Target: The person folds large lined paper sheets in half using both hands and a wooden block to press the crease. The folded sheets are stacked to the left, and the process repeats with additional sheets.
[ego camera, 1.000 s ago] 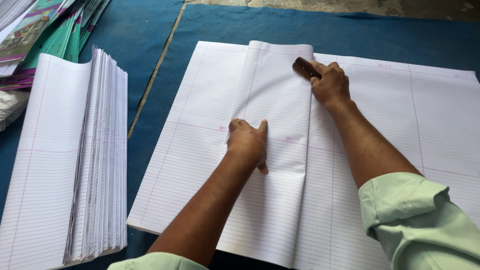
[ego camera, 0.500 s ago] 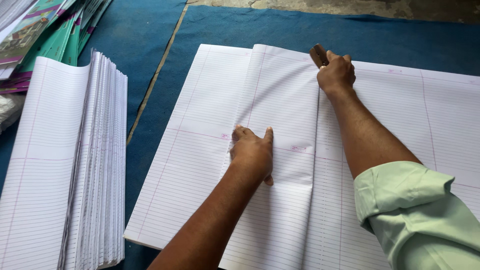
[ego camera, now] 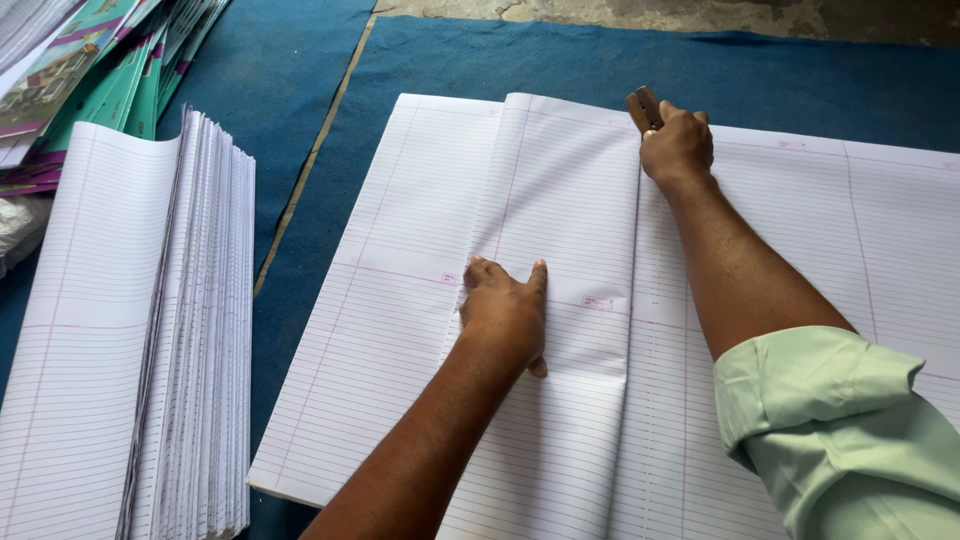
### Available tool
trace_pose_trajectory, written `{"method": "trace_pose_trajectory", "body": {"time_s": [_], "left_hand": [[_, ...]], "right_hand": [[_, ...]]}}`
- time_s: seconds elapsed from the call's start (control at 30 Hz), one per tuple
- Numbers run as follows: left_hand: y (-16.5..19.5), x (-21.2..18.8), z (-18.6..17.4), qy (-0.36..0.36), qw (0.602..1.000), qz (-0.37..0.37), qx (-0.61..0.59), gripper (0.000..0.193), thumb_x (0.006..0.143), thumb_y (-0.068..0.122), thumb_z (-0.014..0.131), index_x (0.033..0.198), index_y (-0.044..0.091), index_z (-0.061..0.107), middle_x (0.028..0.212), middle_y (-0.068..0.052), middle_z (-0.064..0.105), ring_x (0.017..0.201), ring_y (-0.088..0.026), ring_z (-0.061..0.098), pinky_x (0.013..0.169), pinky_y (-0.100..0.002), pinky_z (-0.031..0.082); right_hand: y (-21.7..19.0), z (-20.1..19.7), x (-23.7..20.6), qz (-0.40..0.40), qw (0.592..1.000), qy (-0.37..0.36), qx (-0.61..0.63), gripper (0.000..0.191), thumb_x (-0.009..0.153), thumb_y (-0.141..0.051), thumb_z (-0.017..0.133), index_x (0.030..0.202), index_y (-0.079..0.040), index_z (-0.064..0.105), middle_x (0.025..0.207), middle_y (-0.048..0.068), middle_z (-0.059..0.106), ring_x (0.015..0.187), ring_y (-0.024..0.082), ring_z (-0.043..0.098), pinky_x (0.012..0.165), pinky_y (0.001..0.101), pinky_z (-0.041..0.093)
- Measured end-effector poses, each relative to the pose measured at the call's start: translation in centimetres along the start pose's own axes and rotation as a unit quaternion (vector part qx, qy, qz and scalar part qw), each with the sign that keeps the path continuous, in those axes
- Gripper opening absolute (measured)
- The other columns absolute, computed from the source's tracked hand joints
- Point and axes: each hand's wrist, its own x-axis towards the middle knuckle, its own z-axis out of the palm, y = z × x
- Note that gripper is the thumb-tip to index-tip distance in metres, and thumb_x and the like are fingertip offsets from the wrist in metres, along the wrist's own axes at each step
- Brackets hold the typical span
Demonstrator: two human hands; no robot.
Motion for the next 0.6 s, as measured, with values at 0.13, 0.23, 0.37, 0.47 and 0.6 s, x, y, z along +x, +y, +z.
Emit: {"method": "trace_pose_trajectory", "body": {"time_s": [0.13,0.23,0.37,0.47,0.6], "left_hand": [[0.0,0.0,0.2,0.011,1.000,0.008,0.018,0.130,0.066,0.040,0.092,0.163,0.025,0.005,0.157,-0.040,0.017,0.148,-0.057,0.008,0.102,-0.049,0.054],[0.2,-0.2,0.5,0.021,1.000,0.007,0.020,0.131,0.064,0.041,0.091,0.163,0.026,0.007,0.156,-0.040,0.022,0.147,-0.057,0.013,0.100,-0.048,0.056],[0.5,-0.3,0.7,0.026,0.999,0.002,0.025,0.132,0.063,0.043,0.092,0.163,0.026,0.008,0.156,-0.040,0.024,0.147,-0.057,0.014,0.100,-0.048,0.056],[0.5,-0.6,0.9,0.034,0.999,0.003,0.007,0.133,0.060,0.043,0.095,0.162,0.027,0.011,0.155,-0.039,0.025,0.148,-0.056,0.013,0.103,-0.049,0.053],[0.5,-0.9,1.5,0.056,0.998,0.002,-0.015,0.136,0.054,0.041,0.099,0.161,0.027,0.017,0.155,-0.036,0.027,0.150,-0.054,0.011,0.106,-0.048,0.050]], "right_hand": [[1.3,-0.6,-0.7,-0.043,0.998,-0.026,0.023,0.052,0.098,-0.012,0.060,0.149,-0.015,0.047,0.138,0.011,0.051,0.126,0.024,0.054,0.104,0.0403,0.049],[2.1,-1.3,-1.7,-0.054,0.997,-0.043,0.034,0.053,0.095,-0.013,0.063,0.146,-0.018,0.051,0.137,0.008,0.051,0.127,0.022,0.052,0.107,0.0407,0.046],[3.0,-2.3,-3.6,-0.037,0.997,-0.064,0.039,0.051,0.097,-0.016,0.063,0.147,-0.023,0.053,0.133,0.007,0.054,0.122,0.021,0.057,0.105,0.0390,0.050],[3.4,-2.9,-5.3,-0.045,0.996,-0.070,0.035,0.051,0.097,-0.017,0.063,0.146,-0.024,0.053,0.131,0.007,0.056,0.121,0.021,0.058,0.104,0.0392,0.051],[3.9,-4.0,-7.4,-0.060,0.995,-0.078,0.012,0.050,0.097,-0.018,0.063,0.146,-0.025,0.054,0.129,0.008,0.056,0.120,0.022,0.058,0.103,0.0400,0.051]]}}
